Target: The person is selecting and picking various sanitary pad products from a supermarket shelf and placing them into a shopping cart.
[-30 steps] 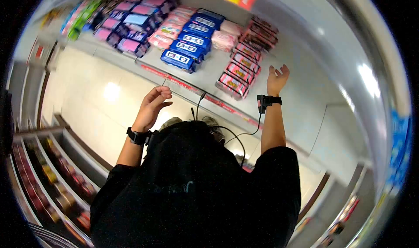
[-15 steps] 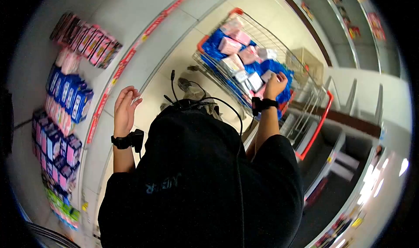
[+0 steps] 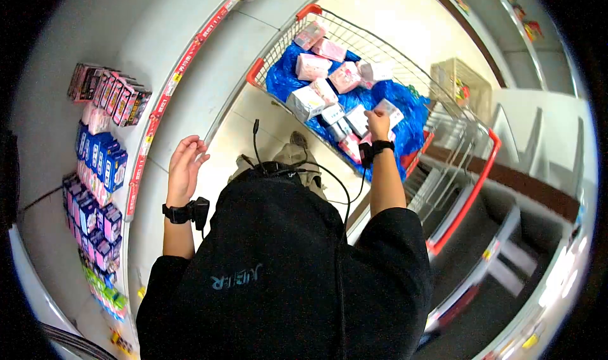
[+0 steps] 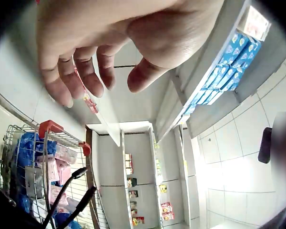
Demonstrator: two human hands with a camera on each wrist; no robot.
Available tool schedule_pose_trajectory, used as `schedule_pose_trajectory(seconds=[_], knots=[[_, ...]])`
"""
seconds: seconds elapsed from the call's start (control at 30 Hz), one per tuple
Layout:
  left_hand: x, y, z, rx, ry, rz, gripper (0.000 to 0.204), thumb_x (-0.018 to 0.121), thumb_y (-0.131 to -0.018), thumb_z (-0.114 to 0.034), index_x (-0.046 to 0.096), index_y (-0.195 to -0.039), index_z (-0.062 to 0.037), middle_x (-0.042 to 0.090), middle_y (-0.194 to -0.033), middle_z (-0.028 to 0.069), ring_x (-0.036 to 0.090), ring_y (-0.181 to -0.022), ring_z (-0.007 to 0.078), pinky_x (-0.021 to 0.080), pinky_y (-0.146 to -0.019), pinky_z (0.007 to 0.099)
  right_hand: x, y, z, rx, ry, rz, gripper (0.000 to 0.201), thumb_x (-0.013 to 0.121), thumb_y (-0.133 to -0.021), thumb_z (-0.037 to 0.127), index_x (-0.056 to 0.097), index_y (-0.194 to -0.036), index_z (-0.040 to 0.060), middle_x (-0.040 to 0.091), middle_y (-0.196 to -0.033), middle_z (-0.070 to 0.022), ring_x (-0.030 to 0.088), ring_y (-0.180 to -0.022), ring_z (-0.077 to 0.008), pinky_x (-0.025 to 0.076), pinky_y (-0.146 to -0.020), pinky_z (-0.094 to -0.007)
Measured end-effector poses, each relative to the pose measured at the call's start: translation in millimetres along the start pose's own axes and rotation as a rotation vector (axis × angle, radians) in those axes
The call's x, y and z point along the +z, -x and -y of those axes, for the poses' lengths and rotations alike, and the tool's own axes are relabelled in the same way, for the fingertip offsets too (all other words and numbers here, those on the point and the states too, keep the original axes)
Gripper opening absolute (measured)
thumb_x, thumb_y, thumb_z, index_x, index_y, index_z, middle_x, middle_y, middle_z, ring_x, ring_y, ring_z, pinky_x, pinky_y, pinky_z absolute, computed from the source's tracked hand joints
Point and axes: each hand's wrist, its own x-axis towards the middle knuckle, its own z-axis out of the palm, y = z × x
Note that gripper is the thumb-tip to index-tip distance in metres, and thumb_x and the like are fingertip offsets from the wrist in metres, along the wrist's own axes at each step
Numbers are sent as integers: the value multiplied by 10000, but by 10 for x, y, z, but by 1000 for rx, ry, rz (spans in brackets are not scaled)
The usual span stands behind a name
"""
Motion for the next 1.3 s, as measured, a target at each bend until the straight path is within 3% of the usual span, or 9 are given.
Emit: schedule_pose_trajectory(seconds=[0.3,0.4,0.53,0.6,0.67,0.7,0.83,1.03,1.3], knots=[[444,593,276,-10,26,-353,211,513,-928,-124,539,-1113,-26,556,-1015,71,544,-957,170,458,-843,322,1101,-1354,52,-276,281,-23,806,868,-542,284,495,-1063,-206,567,-1114,-246,552,-1025,-260,440,-905,-333],[442,812,337,-21,48,-476,197,509,-938,-141,549,-1097,-32,564,-997,64,553,-934,162,462,-827,313,1243,-1841,-237,-266,-82,191,852,872,-541,229,462,-1215,-92,517,-1253,-172,512,-1126,-248,407,-964,-346],[392,933,484,-53,97,-554,192,511,-940,-144,553,-1092,-33,570,-997,61,558,-928,158,468,-818,310,1268,-2105,-367,-244,296,132,929,852,-510,496,520,-1163,-77,562,-1191,-211,542,-1106,-281,436,-936,-369],[350,952,536,-75,79,-547,205,513,-934,-157,543,-1102,-43,572,-995,57,570,-933,167,464,-826,317,1254,-2030,-150,-147,634,163,633,840,-607,371,636,-1026,-58,654,-923,-136,612,-696,-187,484,-646,-339],[340,977,548,-41,102,-525,192,507,-938,-133,552,-1098,-37,583,-983,55,579,-922,162,477,-809,302,1409,-3064,-1088,-763,982,-315,620,855,-587,375,619,-994,-28,636,-863,-112,570,-635,-204,482,-610,-338],[306,983,565,-44,114,-515,185,509,-938,-129,556,-1092,-38,586,-980,53,579,-920,159,478,-809,296,1442,-2885,-825,-364,605,-247,738,829,-610,398,549,-1161,-4,595,-975,-118,572,-819,-212,484,-749,-330],[75,1034,549,-34,155,-519,167,518,-942,-146,571,-1061,-41,591,-969,40,576,-912,141,478,-803,280,1324,-2914,-326,-523,686,85,951,834,-503,564,530,-1122,-90,595,-1074,-264,596,-951,-366,476,-816,-428],[-412,1122,683,-13,278,-504,178,515,-940,-155,570,-1073,-49,578,-963,37,570,-910,132,485,-798,290,1352,-280,1352,-823,239,62,674,765,-738,360,478,-1134,-103,598,-1039,-229,618,-890,-303,516,-754,-394],[-1242,1119,12,251,185,-128,689,688,-804,-45,314,-1382,-47,506,-1245,90,552,-1073,170,475,-915,326,2588,2956,2055,-605,-178,1441,819,546,-849,50,25,-1478,121,284,-1442,-162,403,-1255,-276,379,-1023,-406]])
